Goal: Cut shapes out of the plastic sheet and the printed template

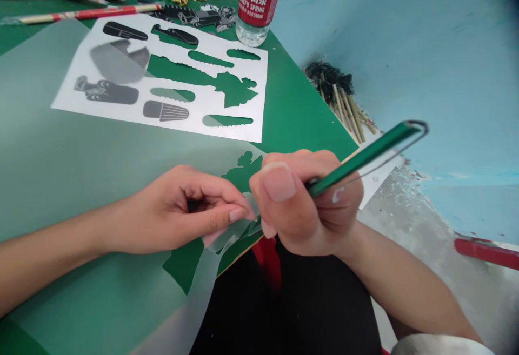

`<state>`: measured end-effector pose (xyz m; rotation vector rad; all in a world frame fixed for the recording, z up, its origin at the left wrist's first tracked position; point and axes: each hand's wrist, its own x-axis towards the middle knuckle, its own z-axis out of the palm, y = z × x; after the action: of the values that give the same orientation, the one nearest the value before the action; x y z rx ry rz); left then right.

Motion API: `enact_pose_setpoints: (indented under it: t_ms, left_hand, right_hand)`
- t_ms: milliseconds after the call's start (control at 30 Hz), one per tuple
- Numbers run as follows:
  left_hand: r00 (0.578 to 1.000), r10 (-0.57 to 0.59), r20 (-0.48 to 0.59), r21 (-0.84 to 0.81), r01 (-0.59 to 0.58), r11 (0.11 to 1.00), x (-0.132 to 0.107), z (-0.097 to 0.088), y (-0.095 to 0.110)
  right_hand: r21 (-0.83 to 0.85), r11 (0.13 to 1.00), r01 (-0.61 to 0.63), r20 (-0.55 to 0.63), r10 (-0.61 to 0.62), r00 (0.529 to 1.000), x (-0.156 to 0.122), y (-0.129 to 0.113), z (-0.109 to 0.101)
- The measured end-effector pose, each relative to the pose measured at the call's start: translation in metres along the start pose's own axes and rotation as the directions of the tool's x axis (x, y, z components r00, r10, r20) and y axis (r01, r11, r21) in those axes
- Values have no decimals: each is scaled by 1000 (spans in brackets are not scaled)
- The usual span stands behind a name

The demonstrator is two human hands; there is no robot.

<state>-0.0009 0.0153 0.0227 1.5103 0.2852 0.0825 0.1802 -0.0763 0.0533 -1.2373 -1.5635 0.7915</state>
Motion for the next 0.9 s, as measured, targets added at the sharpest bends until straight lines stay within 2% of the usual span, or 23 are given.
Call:
enact_pose_setpoints:
  t_ms: [100, 233, 733, 900]
  left_hand:
    - [1000, -13, 4, 10, 12, 1000, 0, 0, 0]
    - [1000, -9, -2, 4, 9, 1000, 0, 1, 0]
    - [1000, 1, -12, -21, -1, 1000, 0, 1, -1]
    - [1000, -19, -10, -33, 19, 999, 3, 1, 2]
  right_hand:
    - [186, 981, 57, -68, -45, 997, 2, 2, 2]
    - [284, 953, 104, -98, -79, 992, 2, 4, 4]
    - [229, 971, 68, -33, -62, 997, 9, -2, 1]
    - [248, 957, 152, -77, -137, 988, 3, 4, 0]
